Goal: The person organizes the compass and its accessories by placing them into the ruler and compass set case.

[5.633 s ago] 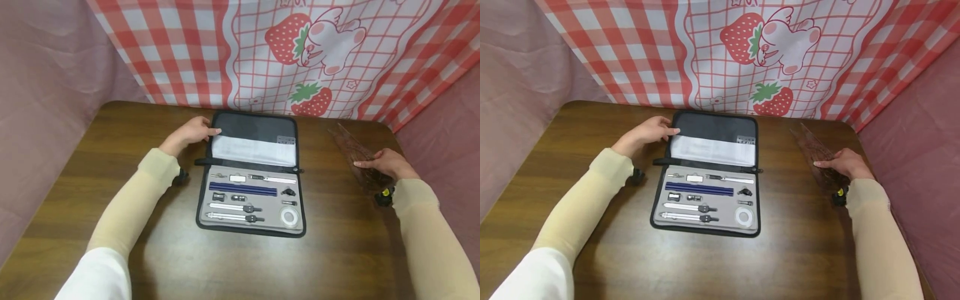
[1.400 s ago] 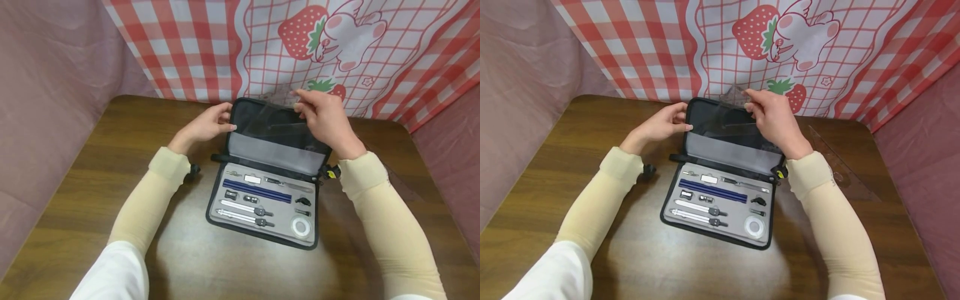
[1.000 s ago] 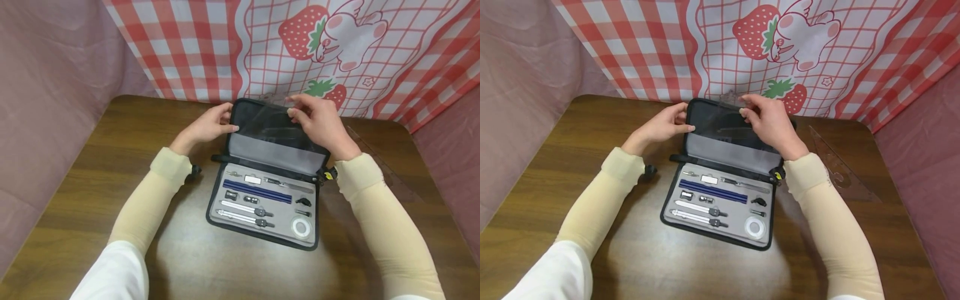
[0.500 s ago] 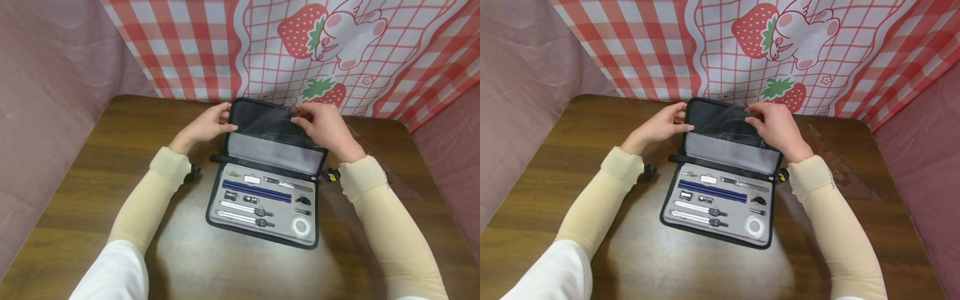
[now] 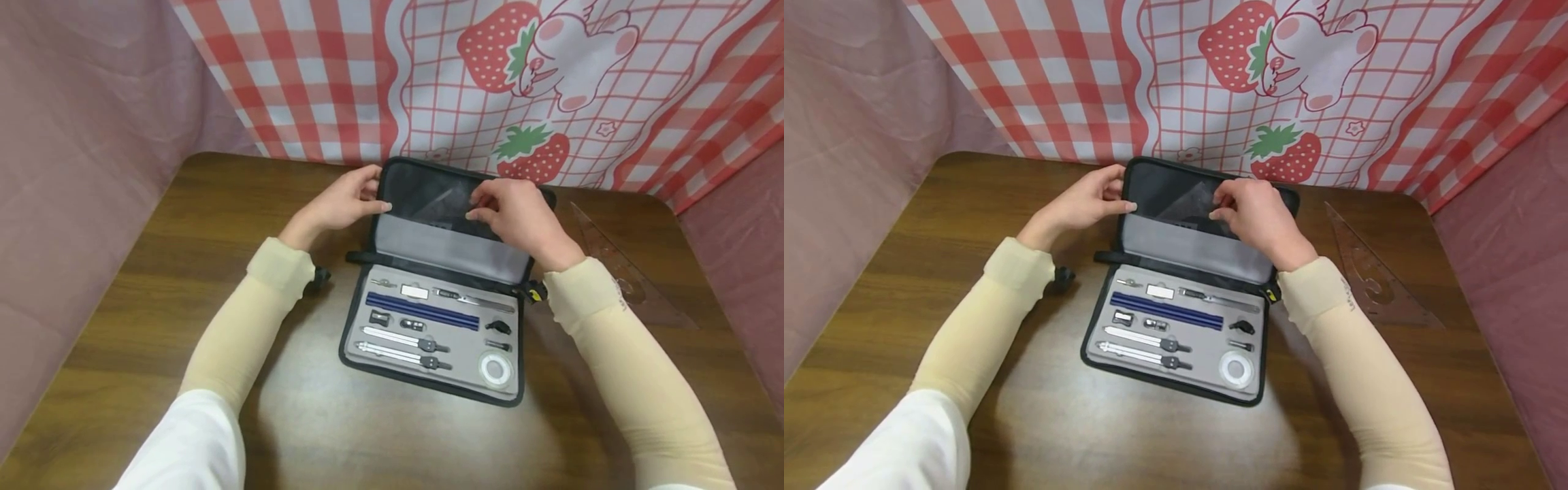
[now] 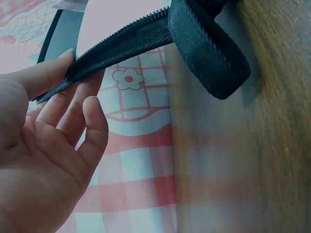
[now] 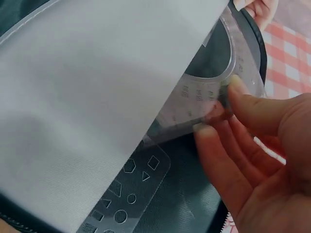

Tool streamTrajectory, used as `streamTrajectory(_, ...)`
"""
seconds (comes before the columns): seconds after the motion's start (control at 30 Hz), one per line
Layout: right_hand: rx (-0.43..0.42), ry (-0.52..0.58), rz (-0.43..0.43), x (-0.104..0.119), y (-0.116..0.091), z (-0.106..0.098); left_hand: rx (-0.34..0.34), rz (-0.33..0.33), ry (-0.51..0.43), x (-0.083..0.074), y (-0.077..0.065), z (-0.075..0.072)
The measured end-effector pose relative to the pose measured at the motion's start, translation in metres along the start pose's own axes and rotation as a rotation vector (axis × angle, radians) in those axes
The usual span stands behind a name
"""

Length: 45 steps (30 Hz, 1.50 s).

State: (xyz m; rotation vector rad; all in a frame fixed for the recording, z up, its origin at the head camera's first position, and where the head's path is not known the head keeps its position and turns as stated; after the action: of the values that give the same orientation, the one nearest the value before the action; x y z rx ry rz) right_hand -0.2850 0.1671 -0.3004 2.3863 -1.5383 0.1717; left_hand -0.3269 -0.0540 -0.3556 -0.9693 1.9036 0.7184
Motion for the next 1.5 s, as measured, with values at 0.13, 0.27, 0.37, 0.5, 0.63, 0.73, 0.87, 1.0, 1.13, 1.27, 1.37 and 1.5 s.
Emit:
streamTrajectory(0.13,0.007,-0.065,0.020,-0.001,-0.006,0.003,-0.002,-0.010,0.009,0.000,0.001,-0.001)
streamTrajectory(0.27,0.009,-0.092,0.047,-0.004,-0.012,0.007,-0.009,-0.029,0.026,0.002,0.001,-0.002)
streamTrajectory(0.37,0.006,-0.088,0.058,-0.006,-0.015,0.008,-0.010,-0.036,0.031,0.003,0.000,-0.003)
streamTrajectory(0.5,0.007,-0.101,0.068,-0.007,-0.016,0.009,-0.003,-0.030,0.022,0.003,0.000,-0.002)
streamTrajectory(0.63,0.008,-0.132,0.077,-0.008,-0.018,0.008,-0.001,-0.018,0.028,0.002,0.000,-0.003)
streamTrajectory(0.73,0.008,-0.152,0.069,-0.007,-0.018,0.008,-0.003,-0.015,0.039,0.001,0.000,-0.003)
streamTrajectory(0.87,-0.013,-0.200,0.043,-0.003,-0.018,0.007,-0.007,-0.019,0.051,0.001,0.000,-0.004)
streamTrajectory(1.0,-0.073,-0.291,-0.010,0.001,-0.020,0.004,-0.013,-0.035,0.063,0.003,-0.002,-0.004)
streamTrajectory(1.13,-0.095,-0.299,-0.032,-0.002,-0.023,-0.002,-0.028,-0.054,0.060,0.005,-0.003,-0.005)
streamTrajectory(1.27,-0.091,-0.224,-0.002,-0.024,-0.034,-0.015,-0.024,-0.059,0.042,0.005,-0.003,-0.003)
streamTrajectory(1.37,-0.119,-0.176,0.050,-0.053,-0.048,-0.029,-0.008,-0.064,0.007,0.004,-0.002,0.000)
streamTrajectory(1.5,-0.101,-0.123,0.207,-0.107,-0.070,-0.040,-0.006,-0.063,-0.043,0.003,-0.001,0.003)
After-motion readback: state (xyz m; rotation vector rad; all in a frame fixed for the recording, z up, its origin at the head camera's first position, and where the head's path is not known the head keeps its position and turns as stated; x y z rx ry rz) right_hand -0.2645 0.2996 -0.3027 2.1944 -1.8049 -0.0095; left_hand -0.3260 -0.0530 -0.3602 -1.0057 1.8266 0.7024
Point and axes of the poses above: each hand's wrist, its own y-axis towards the middle knuckle, its own z-axis out of the palm, x = y × z, the point moved 8 cm from there along y, towards the middle knuckle, and after that the axes turned 2 degrees about -y, right-handed, at the moved point
